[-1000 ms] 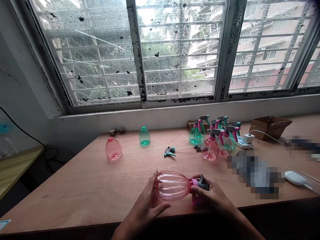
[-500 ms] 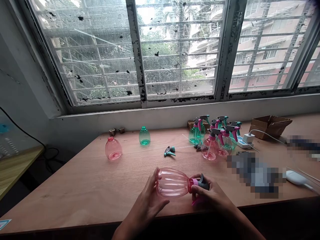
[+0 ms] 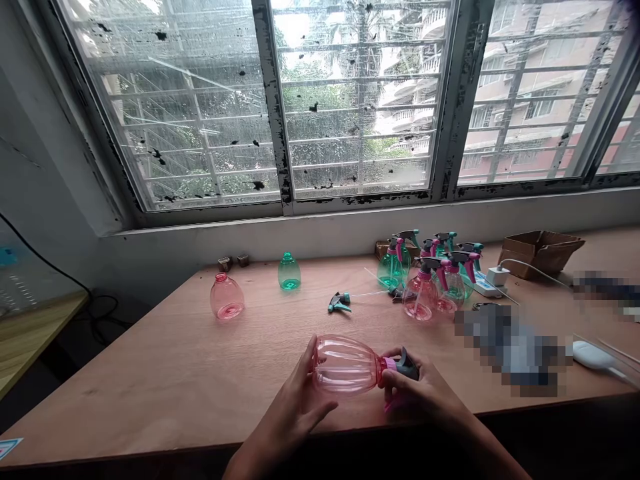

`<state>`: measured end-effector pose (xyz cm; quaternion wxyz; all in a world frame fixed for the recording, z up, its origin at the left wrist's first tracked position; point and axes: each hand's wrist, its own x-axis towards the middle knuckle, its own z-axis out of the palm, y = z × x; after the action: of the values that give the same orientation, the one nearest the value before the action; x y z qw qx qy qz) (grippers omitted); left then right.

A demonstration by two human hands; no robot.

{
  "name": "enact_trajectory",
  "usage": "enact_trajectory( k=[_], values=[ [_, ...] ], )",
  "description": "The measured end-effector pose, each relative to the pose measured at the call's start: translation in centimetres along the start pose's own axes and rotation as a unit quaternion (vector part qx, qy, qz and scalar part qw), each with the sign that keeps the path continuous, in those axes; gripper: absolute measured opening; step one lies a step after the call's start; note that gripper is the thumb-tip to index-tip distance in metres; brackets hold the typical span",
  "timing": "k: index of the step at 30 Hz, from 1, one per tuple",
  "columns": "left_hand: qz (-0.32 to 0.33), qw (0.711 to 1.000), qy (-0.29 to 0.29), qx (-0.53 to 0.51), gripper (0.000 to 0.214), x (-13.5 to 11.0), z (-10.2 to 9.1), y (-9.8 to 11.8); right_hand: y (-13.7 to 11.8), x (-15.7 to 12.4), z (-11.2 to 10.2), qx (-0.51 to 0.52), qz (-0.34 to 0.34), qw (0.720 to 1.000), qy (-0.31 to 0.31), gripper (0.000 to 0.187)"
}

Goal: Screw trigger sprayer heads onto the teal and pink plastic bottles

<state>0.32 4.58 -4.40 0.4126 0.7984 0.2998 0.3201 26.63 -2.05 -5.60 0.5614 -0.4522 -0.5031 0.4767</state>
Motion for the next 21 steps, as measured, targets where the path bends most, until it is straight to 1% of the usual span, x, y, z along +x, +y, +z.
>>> enact_trajectory(
  k=[3, 4, 7, 9, 12, 14, 17, 21],
  values=[
    [0.005, 1.000, 0.002, -0.010, 0.108, 0.1, 0.0, -0.5, 0.0, -0.1, 0.0, -0.013, 0.012, 1.000, -0.013, 0.040],
    [0.002, 1.000, -0.001, -0.012, 0.109, 0.2, -0.1, -0.6, -0.1, -0.2, -0.1, -0.020, 0.013, 1.000, -0.016, 0.039],
    [-0.009, 1.000, -0.021, 0.006, 0.096, 0.2, -0.4, -0.5, -0.3, -0.2, -0.1, -0.039, 0.005, 0.999, -0.019, 0.037],
    [-0.005, 1.000, -0.015, 0.018, 0.093, 0.2, -0.3, -0.3, -0.3, -0.2, -0.1, -0.033, 0.002, 0.999, -0.020, 0.035],
    [0.014, 1.000, 0.006, 0.006, 0.094, 0.2, -0.1, 0.1, -0.4, -0.2, -0.1, -0.006, 0.001, 1.000, -0.024, 0.034],
    [0.015, 1.000, 0.000, -0.003, 0.096, 0.1, -0.1, 0.4, -0.3, -0.1, -0.1, 0.006, 0.002, 1.000, -0.028, 0.034],
    [0.002, 1.000, -0.014, -0.020, 0.104, 0.0, -0.1, 0.5, -0.4, -0.1, -0.1, 0.008, 0.006, 0.999, -0.031, 0.033],
    [-0.002, 0.998, -0.005, -0.059, 0.089, 0.1, -0.1, 0.3, -0.5, -0.1, -0.2, -0.007, 0.005, 1.000, -0.029, 0.033]
  ],
)
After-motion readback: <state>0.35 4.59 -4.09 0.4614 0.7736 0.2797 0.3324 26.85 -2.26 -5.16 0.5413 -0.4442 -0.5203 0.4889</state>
